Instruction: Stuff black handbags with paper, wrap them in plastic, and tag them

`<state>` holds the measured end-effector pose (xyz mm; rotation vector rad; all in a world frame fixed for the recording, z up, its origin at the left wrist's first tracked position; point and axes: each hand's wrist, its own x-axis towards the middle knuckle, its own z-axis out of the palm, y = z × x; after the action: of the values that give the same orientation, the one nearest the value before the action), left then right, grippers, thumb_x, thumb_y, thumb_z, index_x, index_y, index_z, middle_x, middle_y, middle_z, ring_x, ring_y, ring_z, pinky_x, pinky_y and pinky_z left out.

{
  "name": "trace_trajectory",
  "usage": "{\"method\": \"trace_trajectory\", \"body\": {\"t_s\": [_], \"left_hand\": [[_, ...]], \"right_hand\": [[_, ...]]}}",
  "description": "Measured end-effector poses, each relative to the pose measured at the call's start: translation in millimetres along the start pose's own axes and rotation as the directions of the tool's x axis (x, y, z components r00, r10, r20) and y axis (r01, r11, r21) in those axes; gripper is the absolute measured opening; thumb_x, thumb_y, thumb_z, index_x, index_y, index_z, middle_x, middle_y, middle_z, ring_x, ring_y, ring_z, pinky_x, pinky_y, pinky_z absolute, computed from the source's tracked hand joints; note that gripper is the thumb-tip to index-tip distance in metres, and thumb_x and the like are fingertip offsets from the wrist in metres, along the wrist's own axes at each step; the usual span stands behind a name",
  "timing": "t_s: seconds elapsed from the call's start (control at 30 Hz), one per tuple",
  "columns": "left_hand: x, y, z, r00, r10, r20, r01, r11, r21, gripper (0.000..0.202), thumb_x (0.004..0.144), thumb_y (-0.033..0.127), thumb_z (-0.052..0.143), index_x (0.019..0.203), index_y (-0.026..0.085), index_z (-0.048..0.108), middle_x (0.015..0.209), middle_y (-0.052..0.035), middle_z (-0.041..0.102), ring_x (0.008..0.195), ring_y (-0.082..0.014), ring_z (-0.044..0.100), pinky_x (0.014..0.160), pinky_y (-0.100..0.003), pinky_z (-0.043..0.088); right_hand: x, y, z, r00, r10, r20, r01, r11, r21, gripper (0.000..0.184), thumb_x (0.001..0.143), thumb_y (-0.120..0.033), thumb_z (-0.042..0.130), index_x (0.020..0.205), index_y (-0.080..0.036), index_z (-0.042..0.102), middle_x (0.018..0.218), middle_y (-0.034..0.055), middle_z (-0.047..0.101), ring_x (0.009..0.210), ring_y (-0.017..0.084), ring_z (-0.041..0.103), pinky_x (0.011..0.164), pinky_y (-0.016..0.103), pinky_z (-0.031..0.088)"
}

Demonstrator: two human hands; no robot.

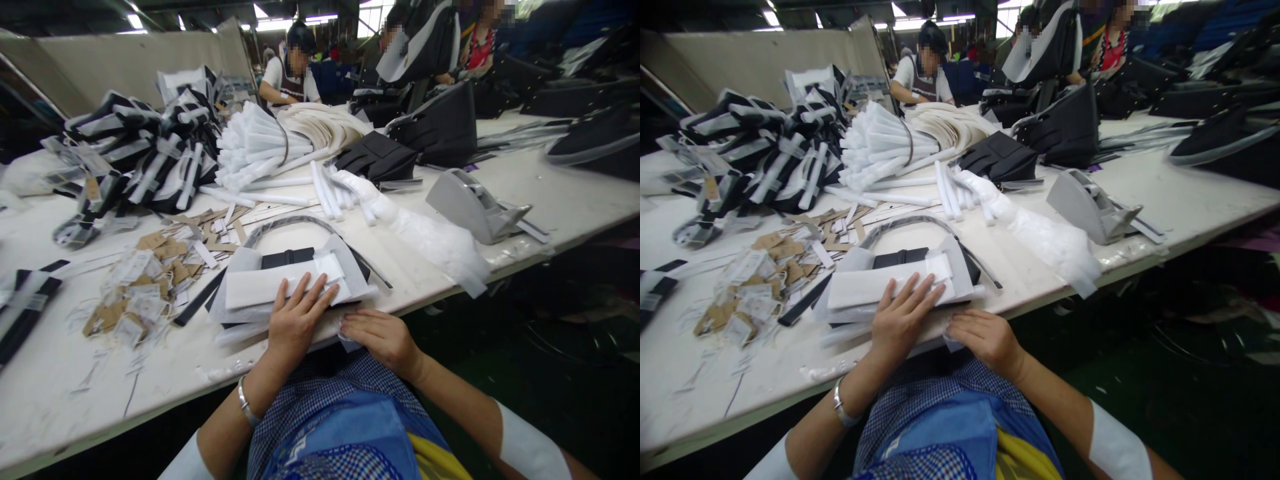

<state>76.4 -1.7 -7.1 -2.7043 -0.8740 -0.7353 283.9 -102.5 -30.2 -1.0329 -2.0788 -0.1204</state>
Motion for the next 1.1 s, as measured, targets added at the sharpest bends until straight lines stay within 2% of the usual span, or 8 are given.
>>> {"method": "trace_trajectory", "body": {"t_s": [0.23,0.67,1.1], "left_hand": [[-1.3,0.2,2.1,1.0,-0.001,0.012,0.001,1.0,0.01,0.053,0.099,0.019,0.048,0.147,0.037,0.039,0.15,0.003,0.047,0.141,-0.0223,0.041,0.122,-0.051,0.019],[-1.2,0.6,2.3,1.0,0.001,0.009,-0.001,1.0,0.03,0.052,0.099,0.018,0.048,0.146,0.038,0.04,0.149,0.003,0.047,0.141,-0.0223,0.041,0.122,-0.052,0.02],[0.1,0.8,2.7,0.999,0.005,0.043,-0.007,0.999,0.035,0.046,0.1,0.022,0.046,0.143,0.038,0.044,0.15,0.0057,0.046,0.14,-0.0228,0.042,0.121,-0.053,0.021]], "right_hand": [[-7.6,-11.2,-2.8,0.998,0.049,0.029,-0.05,0.998,0.039,0.036,0.096,-0.007,0.042,0.119,-0.018,0.067,0.111,0.0086,0.075,0.11,0.019,0.068,0.098,0.038,0.056],[-16.6,-18.4,-9.2,0.998,0.033,0.053,-0.035,0.998,0.048,0.033,0.096,-0.009,0.043,0.118,-0.015,0.067,0.111,0.0102,0.074,0.11,0.02,0.068,0.099,0.04,0.055],[1.1,-27.7,-24.8,0.999,-0.006,0.038,0.006,1.0,-0.007,0.032,0.094,-0.007,0.046,0.114,-0.017,0.068,0.105,0.0083,0.076,0.098,0.019,0.072,0.093,0.037,0.058]]}}
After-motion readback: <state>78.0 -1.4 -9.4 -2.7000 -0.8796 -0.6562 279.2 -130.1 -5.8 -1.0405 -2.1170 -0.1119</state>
